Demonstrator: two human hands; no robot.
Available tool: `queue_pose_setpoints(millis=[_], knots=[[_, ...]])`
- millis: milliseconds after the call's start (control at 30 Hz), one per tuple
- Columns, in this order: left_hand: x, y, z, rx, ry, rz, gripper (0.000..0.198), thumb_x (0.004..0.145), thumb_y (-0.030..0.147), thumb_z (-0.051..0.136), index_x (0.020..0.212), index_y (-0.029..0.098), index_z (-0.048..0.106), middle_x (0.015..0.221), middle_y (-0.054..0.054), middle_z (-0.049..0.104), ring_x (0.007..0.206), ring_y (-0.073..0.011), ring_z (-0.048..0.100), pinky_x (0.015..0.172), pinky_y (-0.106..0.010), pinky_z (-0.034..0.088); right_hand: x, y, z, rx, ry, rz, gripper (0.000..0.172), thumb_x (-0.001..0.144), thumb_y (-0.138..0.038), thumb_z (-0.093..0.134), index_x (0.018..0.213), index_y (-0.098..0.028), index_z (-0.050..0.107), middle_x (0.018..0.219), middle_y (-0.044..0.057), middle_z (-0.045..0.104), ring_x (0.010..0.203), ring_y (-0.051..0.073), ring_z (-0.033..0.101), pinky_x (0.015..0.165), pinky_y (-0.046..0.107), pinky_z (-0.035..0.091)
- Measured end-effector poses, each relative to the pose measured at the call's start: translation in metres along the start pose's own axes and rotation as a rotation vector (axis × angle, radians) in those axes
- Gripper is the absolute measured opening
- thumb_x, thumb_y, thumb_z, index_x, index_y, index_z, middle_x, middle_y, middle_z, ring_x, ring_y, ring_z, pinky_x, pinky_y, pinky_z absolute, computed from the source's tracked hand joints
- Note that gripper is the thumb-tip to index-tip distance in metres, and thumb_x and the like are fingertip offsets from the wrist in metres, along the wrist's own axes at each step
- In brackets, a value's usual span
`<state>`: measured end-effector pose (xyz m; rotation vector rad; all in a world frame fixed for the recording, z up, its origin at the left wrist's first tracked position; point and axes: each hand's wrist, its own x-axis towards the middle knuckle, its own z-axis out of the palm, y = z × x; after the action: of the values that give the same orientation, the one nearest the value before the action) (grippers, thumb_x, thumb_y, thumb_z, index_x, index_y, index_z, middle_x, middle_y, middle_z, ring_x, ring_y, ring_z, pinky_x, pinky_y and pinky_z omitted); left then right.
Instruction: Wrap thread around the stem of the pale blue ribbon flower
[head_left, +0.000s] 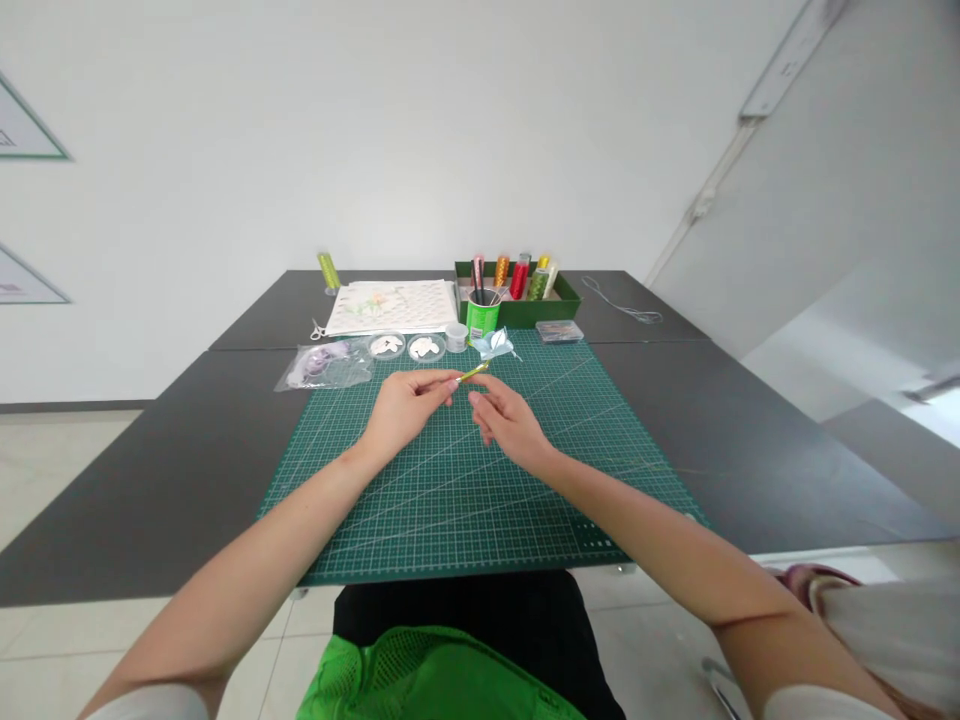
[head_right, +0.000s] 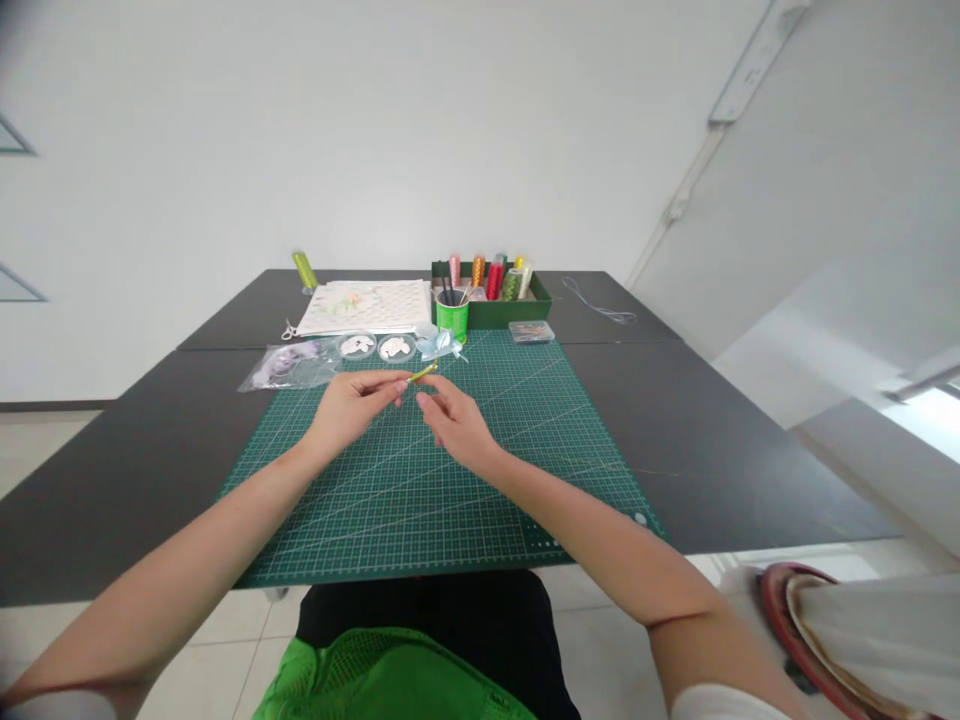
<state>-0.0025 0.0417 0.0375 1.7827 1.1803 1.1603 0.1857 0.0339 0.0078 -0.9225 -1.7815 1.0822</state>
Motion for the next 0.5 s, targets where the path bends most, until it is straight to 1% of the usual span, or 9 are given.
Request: queue_pose_setpoints(millis=[33,67,100,133,200,267,300,367,500], knots=[[0.001,-0.001,0.002,-0.024,0.01,-0.009,0.029,0.085,0.037,0.068,0.104,0.018,0.08,0.069,-0.002,0.075,0.065,-0.0155,0.068,0.06,-0.024,0.051,-0.002,0.001,0.001,-0.1,0.061,0.001,0.036,0.101,-0.048,0.046,0.124,-0.022,0.057,0.056,-0.008,0.047,0.044,0.012,0.045,0.049,0.024,0.04],[0.002,-0.002,0.004,-0.042,0.018,-0.023,0.03,0.084,0.037,0.069,0.103,0.017,0.08,0.068,-0.002,0.075,0.065,-0.0156,0.069,0.062,-0.025,0.052,-0.004,0.003,0.0,-0.209,0.098,-0.014,0.033,0.102,-0.046,0.044,0.12,-0.022,0.058,0.053,-0.008,0.044,0.043,0.012,0.042,0.047,0.024,0.036],[0.002,-0.005,0.005,-0.056,0.021,-0.037,0.03,0.084,0.037,0.069,0.103,0.017,0.08,0.068,-0.002,0.075,0.065,-0.0156,0.069,0.063,-0.025,0.053,-0.006,0.006,-0.001,-0.32,0.107,-0.045,0.031,0.102,-0.044,0.043,0.117,-0.022,0.058,0.053,-0.007,0.045,0.043,0.012,0.043,0.048,0.025,0.034],[0.001,-0.007,0.006,-0.064,0.036,-0.051,0.03,0.083,0.037,0.07,0.102,0.017,0.081,0.066,-0.002,0.074,0.063,-0.0155,0.068,0.062,-0.025,0.052,-0.008,0.009,-0.003,-0.427,0.096,-0.086,0.03,0.103,-0.042,0.04,0.115,-0.022,0.059,0.056,-0.006,0.051,0.044,0.012,0.046,0.048,0.025,0.033],[-0.001,-0.013,0.006,-0.053,0.044,-0.078,0.031,0.084,0.039,0.069,0.103,0.017,0.081,0.066,-0.002,0.073,0.063,-0.0151,0.067,0.059,-0.023,0.049,-0.012,0.014,-0.008,-0.614,0.063,-0.186,0.031,0.105,-0.038,0.036,0.112,-0.022,0.061,0.069,0.0,0.066,0.049,0.012,0.055,0.05,0.025,0.034],[-0.003,-0.019,0.004,-0.049,0.047,-0.093,0.033,0.083,0.041,0.07,0.103,0.017,0.081,0.064,-0.001,0.072,0.059,-0.0144,0.064,0.054,-0.023,0.045,-0.015,0.016,-0.012,-0.734,0.03,-0.28,0.033,0.106,-0.035,0.035,0.11,-0.021,0.064,0.082,0.003,0.074,0.055,0.013,0.062,0.052,0.025,0.037],[-0.004,-0.021,0.003,-0.047,0.045,-0.097,0.034,0.083,0.042,0.069,0.104,0.017,0.081,0.064,-0.002,0.072,0.059,-0.0143,0.063,0.053,-0.023,0.044,-0.016,0.016,-0.014,-0.756,0.014,-0.316,0.033,0.106,-0.034,0.035,0.108,-0.021,0.066,0.085,0.004,0.076,0.057,0.013,0.064,0.053,0.025,0.039],[-0.005,-0.025,0.001,-0.034,0.032,-0.112,0.035,0.084,0.042,0.069,0.104,0.017,0.081,0.065,-0.002,0.072,0.059,-0.0146,0.062,0.053,-0.023,0.043,-0.016,0.013,-0.017,-0.721,-0.026,-0.369,0.031,0.105,-0.031,0.039,0.106,-0.02,0.068,0.086,0.004,0.077,0.06,0.013,0.067,0.055,0.024,0.042],[-0.005,-0.029,0.001,0.042,-0.001,-0.15,0.034,0.085,0.042,0.066,0.106,0.02,0.08,0.066,-0.001,0.072,0.064,-0.0163,0.064,0.058,-0.025,0.045,-0.015,-0.001,-0.026,-0.489,-0.155,-0.406,0.027,0.103,-0.026,0.049,0.102,-0.016,0.074,0.079,0.003,0.077,0.058,0.01,0.067,0.055,0.019,0.046]])
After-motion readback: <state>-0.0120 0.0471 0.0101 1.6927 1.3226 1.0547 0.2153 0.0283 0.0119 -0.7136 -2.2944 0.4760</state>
